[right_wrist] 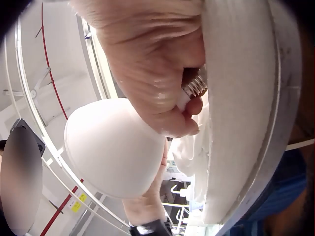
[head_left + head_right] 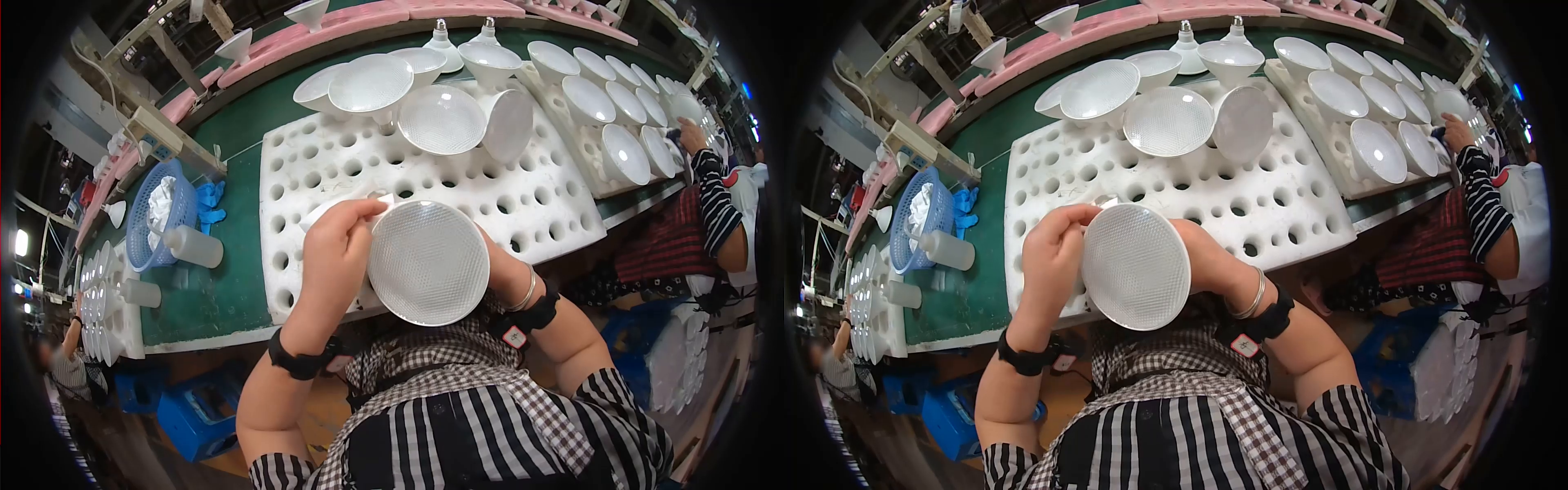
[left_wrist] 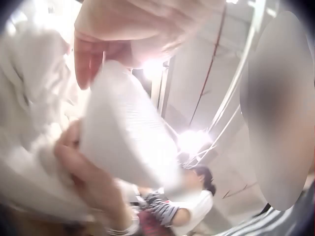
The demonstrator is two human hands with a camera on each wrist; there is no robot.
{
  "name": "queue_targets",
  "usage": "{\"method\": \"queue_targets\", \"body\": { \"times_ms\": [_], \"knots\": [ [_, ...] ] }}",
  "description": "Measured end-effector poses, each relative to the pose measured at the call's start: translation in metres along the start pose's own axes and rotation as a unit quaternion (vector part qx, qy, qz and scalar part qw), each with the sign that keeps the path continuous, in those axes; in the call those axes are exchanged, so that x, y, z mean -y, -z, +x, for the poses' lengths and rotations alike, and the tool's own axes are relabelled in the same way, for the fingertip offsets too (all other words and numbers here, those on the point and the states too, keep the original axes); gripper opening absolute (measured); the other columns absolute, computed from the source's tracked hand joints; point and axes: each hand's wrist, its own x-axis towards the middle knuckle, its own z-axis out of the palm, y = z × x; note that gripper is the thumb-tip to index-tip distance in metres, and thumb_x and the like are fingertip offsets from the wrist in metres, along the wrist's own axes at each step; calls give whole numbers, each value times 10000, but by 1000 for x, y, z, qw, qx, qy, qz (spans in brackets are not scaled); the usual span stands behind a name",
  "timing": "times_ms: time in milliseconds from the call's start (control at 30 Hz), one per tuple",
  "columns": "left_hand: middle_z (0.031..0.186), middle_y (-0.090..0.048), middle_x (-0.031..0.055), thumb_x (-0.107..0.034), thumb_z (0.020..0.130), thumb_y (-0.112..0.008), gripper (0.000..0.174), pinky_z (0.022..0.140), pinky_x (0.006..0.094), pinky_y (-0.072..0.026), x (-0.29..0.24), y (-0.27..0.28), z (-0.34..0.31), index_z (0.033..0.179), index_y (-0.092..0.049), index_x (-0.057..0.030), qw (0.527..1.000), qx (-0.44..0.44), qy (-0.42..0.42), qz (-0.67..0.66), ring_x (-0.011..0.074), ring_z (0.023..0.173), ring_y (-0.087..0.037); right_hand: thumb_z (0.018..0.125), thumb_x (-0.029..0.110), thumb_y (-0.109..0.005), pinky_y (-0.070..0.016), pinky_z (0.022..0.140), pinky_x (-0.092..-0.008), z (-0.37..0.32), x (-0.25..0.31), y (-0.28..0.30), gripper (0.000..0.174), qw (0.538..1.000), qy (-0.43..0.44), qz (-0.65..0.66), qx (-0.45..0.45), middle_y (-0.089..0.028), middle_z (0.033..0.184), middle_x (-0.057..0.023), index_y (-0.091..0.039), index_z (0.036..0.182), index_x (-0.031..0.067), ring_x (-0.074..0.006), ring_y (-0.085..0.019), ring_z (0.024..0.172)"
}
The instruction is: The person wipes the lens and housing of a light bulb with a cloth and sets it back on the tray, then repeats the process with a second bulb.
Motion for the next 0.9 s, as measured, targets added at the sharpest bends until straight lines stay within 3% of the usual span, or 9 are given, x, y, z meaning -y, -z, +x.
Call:
{"method": "queue_targets", "body": {
  "times_ms": [33,200,300,367,433,500,533,733,900],
  "knots": [
    [998,-696,154,-15,822,-620,319,815,365,-500,9,5,-1,1129,-702,-50,977,-6,-131,169,330,926,-647,697,196,-833,-547,748,-377,-1,0,0,440,996,7,79,-36,-706,937,-163,-654,1051,4,-317,-692,832],
    [1105,-651,147,-61,705,-741,603,863,422,-462,30,11,-20,1288,-588,-77,900,82,-138,404,340,1004,-599,723,183,-833,-550,770,-352,-2,6,0,461,997,25,35,-58,-711,982,-163,-653,1102,-9,-290,-701,848],
    [1074,-654,146,-2,702,-717,580,878,417,-464,35,22,-13,1267,-598,-54,939,98,-136,300,330,1004,-606,746,180,-821,-550,768,-352,-2,5,-3,425,997,16,49,-57,-714,978,-159,-659,1094,-2,-289,-702,848],
    [1028,-649,132,33,710,-681,516,933,412,-459,10,31,-5,1219,-617,-29,993,-97,42,44,311,1023,-610,758,179,-815,-550,769,-353,0,4,-2,403,997,0,51,-64,-717,974,-155,-664,1087,0,-287,-702,849],
    [1029,-623,121,-23,713,-702,436,993,443,-435,-35,31,-15,1145,-644,-31,988,-60,36,-139,328,1094,-593,798,194,-782,-547,749,-364,2,4,-5,331,997,19,-17,-70,-723,952,-151,-682,1056,13,-294,-704,843],
    [1081,-582,134,-112,684,-759,427,1028,537,-391,-53,10,-18,1096,-660,-67,958,30,-275,74,380,1160,-555,799,196,-779,-547,747,-367,2,5,-7,325,996,32,-37,-74,-723,949,-151,-682,1050,14,-298,-703,842],
    [1149,-554,154,-203,649,-810,496,1046,604,-339,-66,-5,-17,1112,-665,-104,935,127,-303,138,415,1219,-506,800,197,-777,-546,744,-369,2,5,-8,319,994,45,-58,-81,-722,945,-152,-683,1045,15,-301,-703,840],
    [1214,-620,183,-269,754,-752,345,1013,607,-374,-70,-37,16,1062,-690,-124,944,87,-264,176,396,1225,-547,808,203,-760,-543,729,-382,2,5,-11,282,969,105,-180,-135,-720,923,-155,-685,1013,24,-323,-699,832],
    [906,-715,162,-268,920,-595,289,797,387,-518,-47,-28,36,1056,-696,-35,995,75,63,25,318,865,-689,803,204,-741,-537,708,-405,-1,-8,-13,245,978,14,-205,-41,-705,885,-162,-669,975,45,-368,-678,816]
  ]
}}
